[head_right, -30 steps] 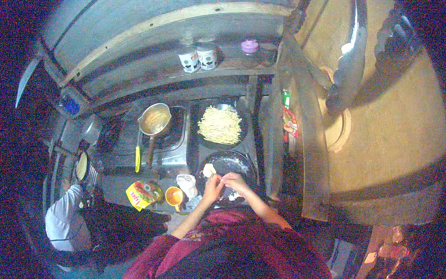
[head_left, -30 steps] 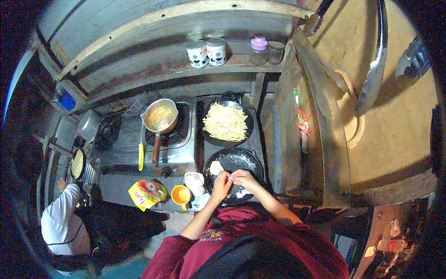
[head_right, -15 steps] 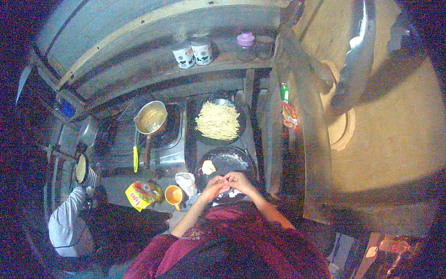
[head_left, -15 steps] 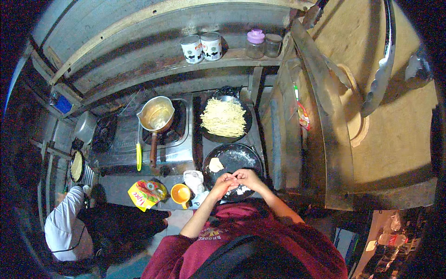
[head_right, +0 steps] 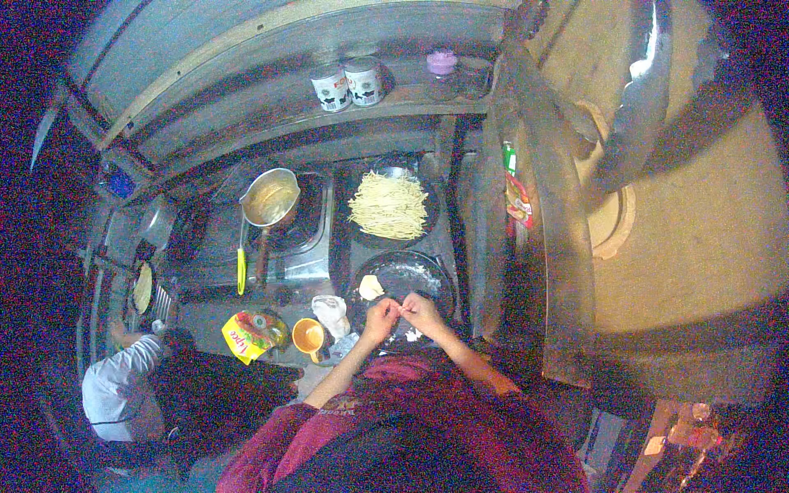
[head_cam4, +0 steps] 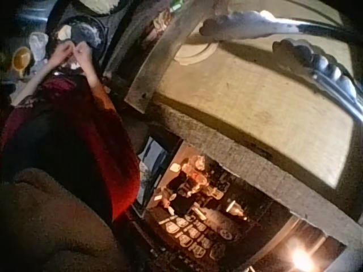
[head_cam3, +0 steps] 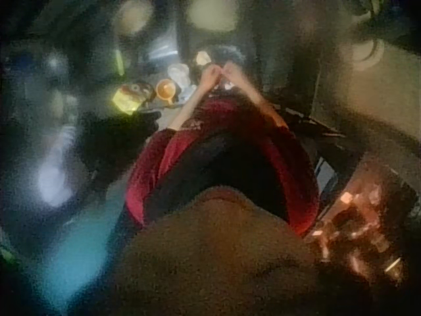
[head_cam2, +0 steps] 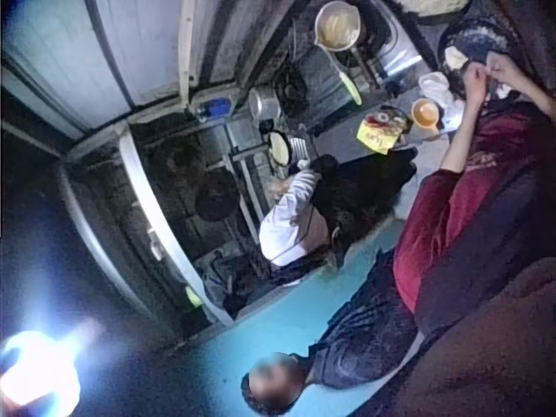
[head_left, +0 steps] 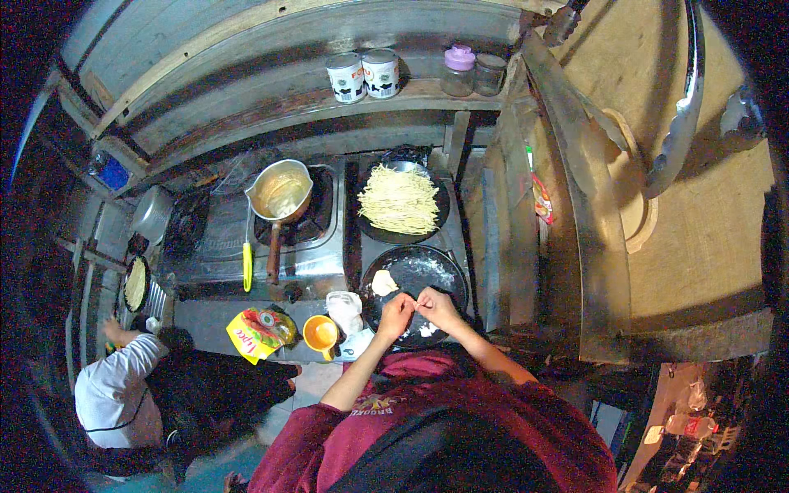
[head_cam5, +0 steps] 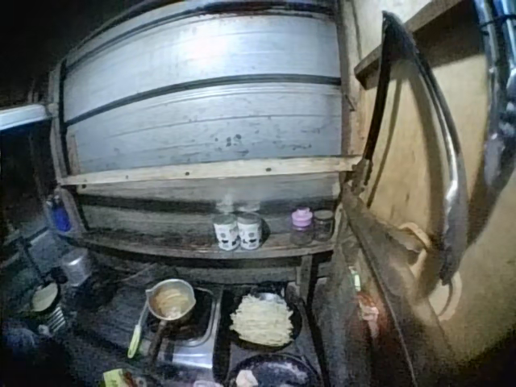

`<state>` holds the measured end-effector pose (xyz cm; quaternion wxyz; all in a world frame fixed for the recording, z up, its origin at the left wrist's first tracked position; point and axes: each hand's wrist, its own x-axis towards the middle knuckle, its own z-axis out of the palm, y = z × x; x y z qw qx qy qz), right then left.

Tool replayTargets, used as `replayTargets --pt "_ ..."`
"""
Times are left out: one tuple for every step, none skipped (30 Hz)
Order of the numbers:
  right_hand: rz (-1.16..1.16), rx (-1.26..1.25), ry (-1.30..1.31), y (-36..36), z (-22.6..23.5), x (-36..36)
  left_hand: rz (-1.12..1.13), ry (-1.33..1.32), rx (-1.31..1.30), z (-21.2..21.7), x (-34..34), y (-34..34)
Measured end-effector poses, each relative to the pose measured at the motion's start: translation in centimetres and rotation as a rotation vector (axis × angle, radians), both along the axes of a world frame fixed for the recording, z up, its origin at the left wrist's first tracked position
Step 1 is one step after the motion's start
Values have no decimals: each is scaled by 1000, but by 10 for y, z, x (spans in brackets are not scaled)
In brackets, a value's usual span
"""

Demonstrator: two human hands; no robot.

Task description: The person repeatedly flattens small pieces of dough on a floured black tray using their hands. They press and shape the dough into thin, round discs. A stack of prepared dough is visible nearby, and a pot sits on the stove.

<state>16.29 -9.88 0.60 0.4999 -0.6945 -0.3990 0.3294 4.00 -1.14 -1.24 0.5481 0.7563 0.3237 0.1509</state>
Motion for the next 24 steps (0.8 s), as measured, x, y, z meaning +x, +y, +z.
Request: replayTargets --pt "11 8 -83 0 -2 0 -12 12 141 2 1 1" --pt "21 16 -166 0 -4 0 -70 5 211 2 1 1" --pt "27 21 -250 -1 -5 1 -22 -16 264 9 3 -2" --pt "47 -55 -341 -1 1 1 28 -35 315 23 5 -10" --pt "60 -79 -472 -3 6 1 77 -54 366 32 5 -15" --pt "75 -103 -602 -4 10 0 8 -122 262 34 3 -17" --pt "91 -126 -732 -6 15 -2 -135 -59 37 42 0 -19" --pt "109 -171 -667 -8 19 -4 -179 -66 -1 37 -3 -26" --pt "99 -154 -737 -11 18 -7 -227 -76 -38 30 -5 -33" --pt "91 -134 -806 -13 15 -12 -368 56 -32 23 -6 -31" --pt "84 -113 -874 -13 12 -14 -381 79 9 17 -6 -31" --pt "197 -216 -758 -15 17 -12 -396 101 48 14 -6 -30" --pt "218 -241 -812 -15 17 -12 -411 123 88 12 -5 -29" --pt "240 -266 -866 -15 17 -13 -405 111 153 8 -3 -27" --pt "261 -291 -919 -15 17 -13 -421 174 213 9 -2 -26" --pt "282 -324 -892 -15 16 -13 -437 236 274 10 1 -24" --pt "304 -356 -866 -14 14 -11 -452 298 334 11 3 -23" --pt "323 -389 -836 -13 13 -10 -445 314 329 15 4 -23" --pt "342 -421 -806 -12 11 -10 -464 337 314 19 3 -23" --pt "355 -470 -768 -12 10 -11 -482 361 298 22 2 -24" --pt "386 -503 -782 -14 12 -13 -500 383 280 26 0 -25" --pt "417 -536 -795 -18 15 -15 -496 368 295 22 -5 -27" --pt "448 -569 -808 -20 17 -17 -505 394 312 22 -8 -26" --pt "472 -586 -825 -20 19 -18 -512 418 329 25 -10 -26"
